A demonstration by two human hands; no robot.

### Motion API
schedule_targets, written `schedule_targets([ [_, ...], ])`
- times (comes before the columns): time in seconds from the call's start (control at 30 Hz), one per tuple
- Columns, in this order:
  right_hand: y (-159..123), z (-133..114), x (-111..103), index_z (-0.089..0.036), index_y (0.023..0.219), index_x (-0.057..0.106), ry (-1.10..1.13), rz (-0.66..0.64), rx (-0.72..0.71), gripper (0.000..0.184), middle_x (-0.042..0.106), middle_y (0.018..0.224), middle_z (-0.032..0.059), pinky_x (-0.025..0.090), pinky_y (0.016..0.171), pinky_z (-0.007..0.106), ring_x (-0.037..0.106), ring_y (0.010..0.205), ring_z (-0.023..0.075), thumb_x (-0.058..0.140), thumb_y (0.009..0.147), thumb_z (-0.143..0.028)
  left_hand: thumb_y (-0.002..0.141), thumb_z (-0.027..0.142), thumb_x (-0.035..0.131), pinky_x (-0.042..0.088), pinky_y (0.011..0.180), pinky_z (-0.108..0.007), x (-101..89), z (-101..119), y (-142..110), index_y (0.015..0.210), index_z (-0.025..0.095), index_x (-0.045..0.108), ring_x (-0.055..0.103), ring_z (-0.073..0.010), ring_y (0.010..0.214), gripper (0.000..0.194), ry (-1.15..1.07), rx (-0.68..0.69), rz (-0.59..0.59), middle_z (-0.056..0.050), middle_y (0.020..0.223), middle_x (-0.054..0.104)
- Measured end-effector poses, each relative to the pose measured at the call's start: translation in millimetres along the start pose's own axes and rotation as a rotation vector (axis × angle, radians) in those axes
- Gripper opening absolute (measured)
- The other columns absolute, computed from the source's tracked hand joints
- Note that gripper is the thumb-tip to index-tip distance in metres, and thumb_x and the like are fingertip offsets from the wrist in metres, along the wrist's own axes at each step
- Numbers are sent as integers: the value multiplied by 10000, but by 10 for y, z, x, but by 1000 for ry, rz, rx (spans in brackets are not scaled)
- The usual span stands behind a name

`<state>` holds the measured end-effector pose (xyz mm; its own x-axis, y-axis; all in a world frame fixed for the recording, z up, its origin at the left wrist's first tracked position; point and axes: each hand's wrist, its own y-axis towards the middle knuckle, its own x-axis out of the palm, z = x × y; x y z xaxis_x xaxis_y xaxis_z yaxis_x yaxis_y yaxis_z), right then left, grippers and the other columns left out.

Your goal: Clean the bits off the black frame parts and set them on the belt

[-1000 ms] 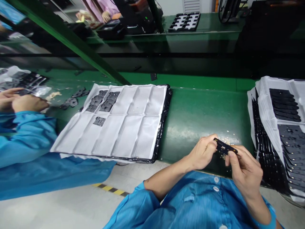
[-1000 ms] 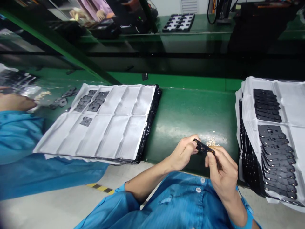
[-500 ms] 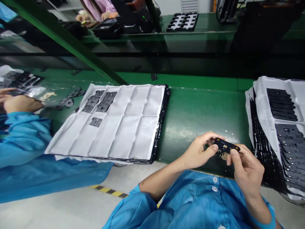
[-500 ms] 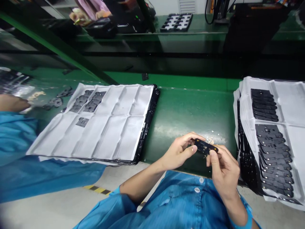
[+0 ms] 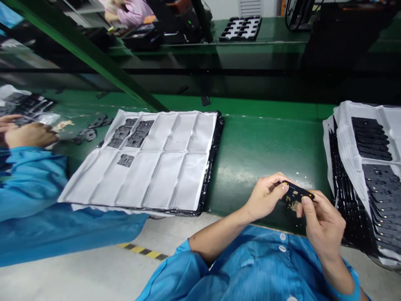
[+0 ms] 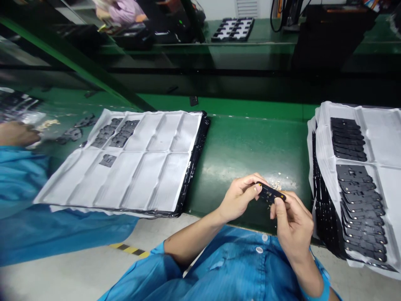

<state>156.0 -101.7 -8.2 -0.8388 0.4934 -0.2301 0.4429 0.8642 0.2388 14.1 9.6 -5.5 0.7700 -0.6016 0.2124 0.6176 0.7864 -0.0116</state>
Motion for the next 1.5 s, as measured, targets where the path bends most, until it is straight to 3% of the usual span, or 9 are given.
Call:
schedule_targets([
  [0.4, 1, -28, -2, -196, 953, 723, -2, -28, -19, 170, 625, 802, -7, 503, 563, 228, 607, 586, 102, 626, 1093, -193, 1026, 531, 665, 472, 690, -240, 3, 39, -27, 950, 128, 798, 552, -99, 689, 432, 27, -13, 1, -68, 944, 702],
  [0.57, 13, -36, -20, -195, 977, 733, -22, -85, -61, 161, 651, 856, 18, 531, 607, 256, 628, 628, 121, 618, 1089, -199, 986, 441, 653, 466, 668, -245, 37, -33, -47, 920, 137, 800, 564, -114, 679, 344, -11, -90, 86, -61, 904, 727],
  [0.73, -15, -33, -1, -186, 1149, 730, 58, -95, 66, 152, 655, 744, -8, 529, 548, 234, 628, 569, 126, 616, 1093, -268, 931, 350, 628, 486, 747, -274, 88, -25, -88, 823, 159, 779, 602, -151, 752, 266, 51, -87, 201, -44, 839, 726],
  [0.83, -45, 5, 24, -173, 1111, 734, 21, -34, 112, 163, 619, 634, -33, 464, 471, 211, 580, 494, 117, 636, 1078, -300, 916, 324, 631, 490, 779, -286, 111, 6, -122, 775, 164, 742, 613, -158, 771, 241, 76, -55, 231, -34, 809, 708],
  [0.93, -45, 36, 41, -177, 1015, 736, -4, 5, 103, 161, 576, 595, -50, 410, 442, 207, 520, 457, 102, 646, 1067, -301, 942, 350, 641, 465, 699, -268, 132, 4, -158, 764, 163, 713, 569, -132, 696, 268, 56, -52, 231, -18, 783, 663],
  [1.13, 19, -12, 54, -189, 984, 746, 36, 14, 43, 176, 574, 650, -43, 412, 455, 223, 507, 469, 98, 623, 1076, -275, 1012, 491, 639, 395, 575, -242, 161, -25, -196, 833, 159, 667, 463, -72, 530, 378, -28, -90, 186, 30, 704, 574],
  [1.5, 19, 13, 4, -190, 1084, 772, -29, -74, 26, 221, 740, 851, 34, 476, 511, 254, 583, 548, 128, 567, 1080, -271, 1013, 622, 639, 407, 504, -221, 200, -55, -233, 906, 162, 659, 483, -84, 487, 472, -46, -160, 178, 33, 602, 595],
])
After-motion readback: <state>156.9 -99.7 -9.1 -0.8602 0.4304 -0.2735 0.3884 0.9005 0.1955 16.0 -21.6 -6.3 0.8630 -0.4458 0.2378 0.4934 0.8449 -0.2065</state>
